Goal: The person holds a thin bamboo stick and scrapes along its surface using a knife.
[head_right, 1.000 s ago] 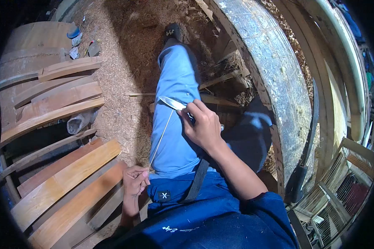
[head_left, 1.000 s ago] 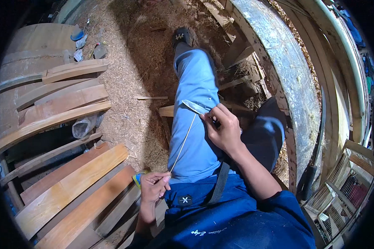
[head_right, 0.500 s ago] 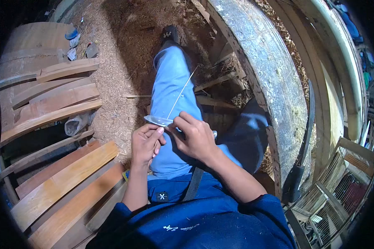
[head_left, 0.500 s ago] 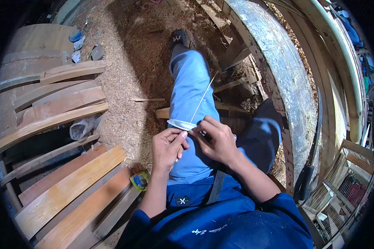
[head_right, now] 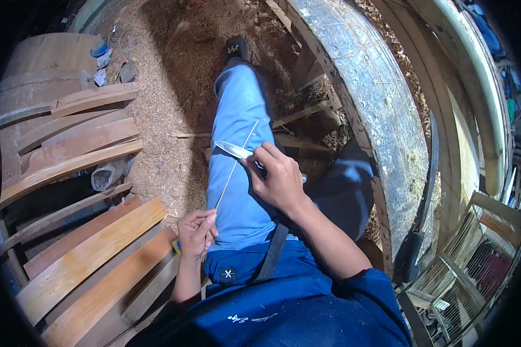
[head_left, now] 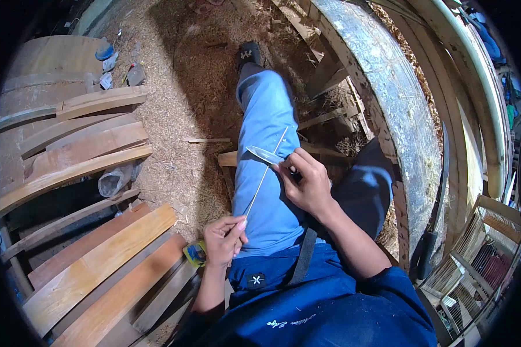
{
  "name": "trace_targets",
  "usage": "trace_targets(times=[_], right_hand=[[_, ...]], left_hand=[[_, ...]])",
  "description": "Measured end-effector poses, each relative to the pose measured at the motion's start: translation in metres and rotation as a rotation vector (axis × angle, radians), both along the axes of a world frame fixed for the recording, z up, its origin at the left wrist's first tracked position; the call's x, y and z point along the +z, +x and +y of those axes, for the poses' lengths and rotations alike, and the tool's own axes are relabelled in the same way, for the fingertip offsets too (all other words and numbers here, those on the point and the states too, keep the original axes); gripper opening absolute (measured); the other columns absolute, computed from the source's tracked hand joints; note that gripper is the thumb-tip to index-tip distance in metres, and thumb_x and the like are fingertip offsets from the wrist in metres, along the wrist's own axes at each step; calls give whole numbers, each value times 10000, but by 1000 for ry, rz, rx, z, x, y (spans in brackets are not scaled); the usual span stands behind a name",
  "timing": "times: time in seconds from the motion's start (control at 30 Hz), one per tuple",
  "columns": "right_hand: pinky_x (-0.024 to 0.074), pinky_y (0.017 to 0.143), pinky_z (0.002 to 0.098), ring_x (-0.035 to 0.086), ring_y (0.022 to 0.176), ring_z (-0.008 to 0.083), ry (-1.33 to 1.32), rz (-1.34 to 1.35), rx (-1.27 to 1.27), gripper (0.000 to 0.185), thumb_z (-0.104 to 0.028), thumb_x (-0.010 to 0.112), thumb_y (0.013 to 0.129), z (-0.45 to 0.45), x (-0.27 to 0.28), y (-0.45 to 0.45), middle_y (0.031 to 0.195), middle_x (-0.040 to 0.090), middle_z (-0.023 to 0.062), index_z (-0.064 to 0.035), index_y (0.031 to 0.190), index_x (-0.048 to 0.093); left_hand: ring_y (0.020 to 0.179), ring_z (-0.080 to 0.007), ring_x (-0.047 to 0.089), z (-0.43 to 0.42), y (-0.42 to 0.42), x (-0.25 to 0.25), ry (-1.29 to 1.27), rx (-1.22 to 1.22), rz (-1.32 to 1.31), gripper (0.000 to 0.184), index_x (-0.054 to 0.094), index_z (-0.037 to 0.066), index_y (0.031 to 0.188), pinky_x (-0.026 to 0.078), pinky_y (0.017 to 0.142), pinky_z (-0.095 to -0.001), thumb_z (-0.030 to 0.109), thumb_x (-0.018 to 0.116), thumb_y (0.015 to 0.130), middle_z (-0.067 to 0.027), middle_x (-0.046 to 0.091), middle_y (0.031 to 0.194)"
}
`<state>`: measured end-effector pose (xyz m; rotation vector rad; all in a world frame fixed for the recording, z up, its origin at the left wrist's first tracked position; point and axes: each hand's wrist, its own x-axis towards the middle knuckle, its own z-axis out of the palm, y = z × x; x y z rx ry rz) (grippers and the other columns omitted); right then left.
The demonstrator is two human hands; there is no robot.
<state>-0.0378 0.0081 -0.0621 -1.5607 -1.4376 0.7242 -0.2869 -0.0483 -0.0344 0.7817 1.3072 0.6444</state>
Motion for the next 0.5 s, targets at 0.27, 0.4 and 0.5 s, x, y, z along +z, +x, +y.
trace_targets(times=[0.27, 0.4, 0.5], right_hand=[[466, 546, 432, 626, 643, 343, -24, -19, -25, 184, -126, 748, 849, 5, -4, -2, 767, 575, 124, -21, 798, 606], [473, 557, 425, 630, 647, 338, -45, -6, -50, 186, -134, 747, 857, 4, -5, -3, 779, 579, 124, -22, 803, 608], [473, 556, 428, 625, 643, 342, 31, 26, -52, 185, -136, 743, 862, 0, -2, -8, 782, 576, 128, -24, 808, 606]], left_hand=[[387, -70, 469, -41, -50, 3, 4, 14, -65, 125, 715, -24, 1036, 339, 363, -207, 16, 675, 924, -116, 648, 630], [391, -74, 480, -52, -64, -1, 27, 12, -43, 136, 710, -24, 1049, 349, 361, -215, 13, 674, 924, -118, 648, 632], [395, -76, 488, -42, -55, 2, 25, 34, -10, 139, 704, -26, 1052, 357, 361, -217, 25, 679, 926, -116, 650, 640]])
